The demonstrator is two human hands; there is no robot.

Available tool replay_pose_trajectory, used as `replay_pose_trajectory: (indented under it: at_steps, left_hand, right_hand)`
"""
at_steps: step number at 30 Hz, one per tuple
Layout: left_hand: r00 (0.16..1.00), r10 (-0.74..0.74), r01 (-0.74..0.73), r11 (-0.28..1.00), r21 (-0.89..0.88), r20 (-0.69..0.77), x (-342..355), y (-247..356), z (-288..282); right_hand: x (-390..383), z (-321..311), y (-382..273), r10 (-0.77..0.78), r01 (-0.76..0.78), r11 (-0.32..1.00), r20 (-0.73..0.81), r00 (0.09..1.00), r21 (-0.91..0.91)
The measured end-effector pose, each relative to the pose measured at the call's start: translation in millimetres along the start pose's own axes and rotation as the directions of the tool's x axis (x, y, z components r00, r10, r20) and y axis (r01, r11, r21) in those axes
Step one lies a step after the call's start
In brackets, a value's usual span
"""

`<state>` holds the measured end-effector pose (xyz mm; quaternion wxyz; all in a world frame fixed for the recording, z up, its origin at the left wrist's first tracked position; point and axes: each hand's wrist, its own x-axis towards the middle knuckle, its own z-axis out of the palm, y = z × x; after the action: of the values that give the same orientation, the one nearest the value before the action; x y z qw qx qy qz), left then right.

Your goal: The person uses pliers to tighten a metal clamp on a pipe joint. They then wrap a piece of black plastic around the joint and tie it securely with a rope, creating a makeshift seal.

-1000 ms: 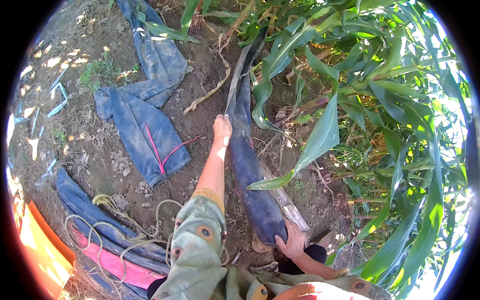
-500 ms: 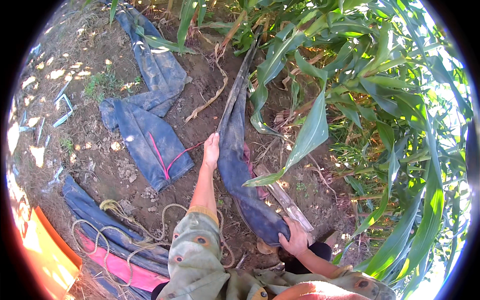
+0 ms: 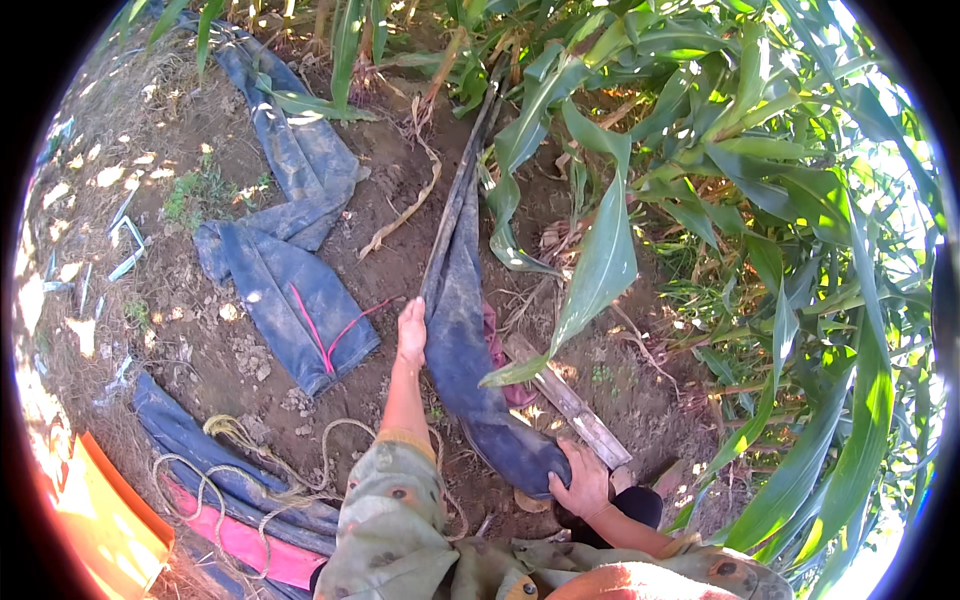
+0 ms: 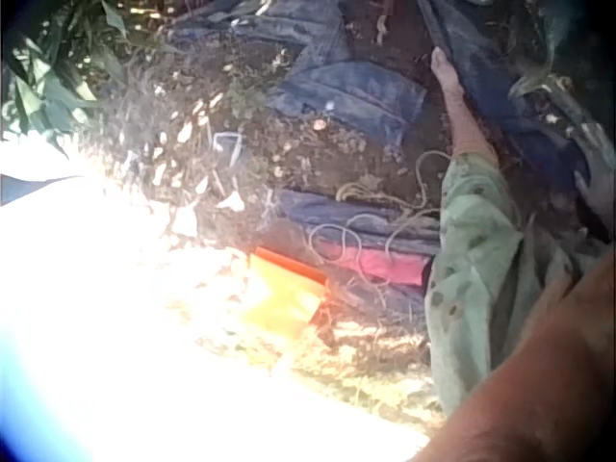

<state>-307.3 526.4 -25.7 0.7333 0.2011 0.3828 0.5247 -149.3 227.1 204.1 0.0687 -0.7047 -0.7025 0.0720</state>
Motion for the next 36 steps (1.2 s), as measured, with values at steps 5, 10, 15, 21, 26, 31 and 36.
replay_pose_trajectory:
  at_steps: [5,10,15,21,26,31,36]
  left_hand:
    - [0.991,0.125,-0.09,0.896,0.436,-0.05,19.6,-12.1,-34.3]
    - [0.996,-0.049,0.07,0.943,0.325,-0.071,-41.8,-22.7,0.9]
    - [0.974,-0.225,0.226,0.957,0.183,-0.025,-96.3,-35.6,-8.0]
    - [0.913,-0.407,0.386,0.839,0.383,-0.029,-185.1,-43.4,13.4]
    - [0.832,-0.553,0.534,0.82,0.206,0.044,-270.4,-47.3,45.0]
    - [0.779,-0.595,0.545,0.799,0.253,0.201,-308.3,-55.8,70.6]
    - [0.808,-0.546,0.475,0.827,0.303,0.223,-340.8,-42.2,88.4]
  right_hand:
    - [0.1,12.0,-3.6,0.029,-0.03,0.996,0.019,0.999,0.085]
    - [-9.5,10.7,7.6,0.031,-0.031,0.999,-0.018,0.999,0.016]
    - [-9.5,18.1,9.6,0.037,-0.037,0.999,0.005,0.999,0.03]
    - [-12.2,7.6,18.4,0.054,-0.068,0.995,0.173,0.984,0.075]
    - [-5.2,2.7,40.8,-0.001,-0.038,0.991,0.297,0.955,0.125]
    - [7.5,0.1,57.8,-0.068,0.012,0.992,0.454,0.889,0.124]
    - [-11.0,0.0,70.3,-0.182,0.112,0.973,0.367,0.912,0.203]
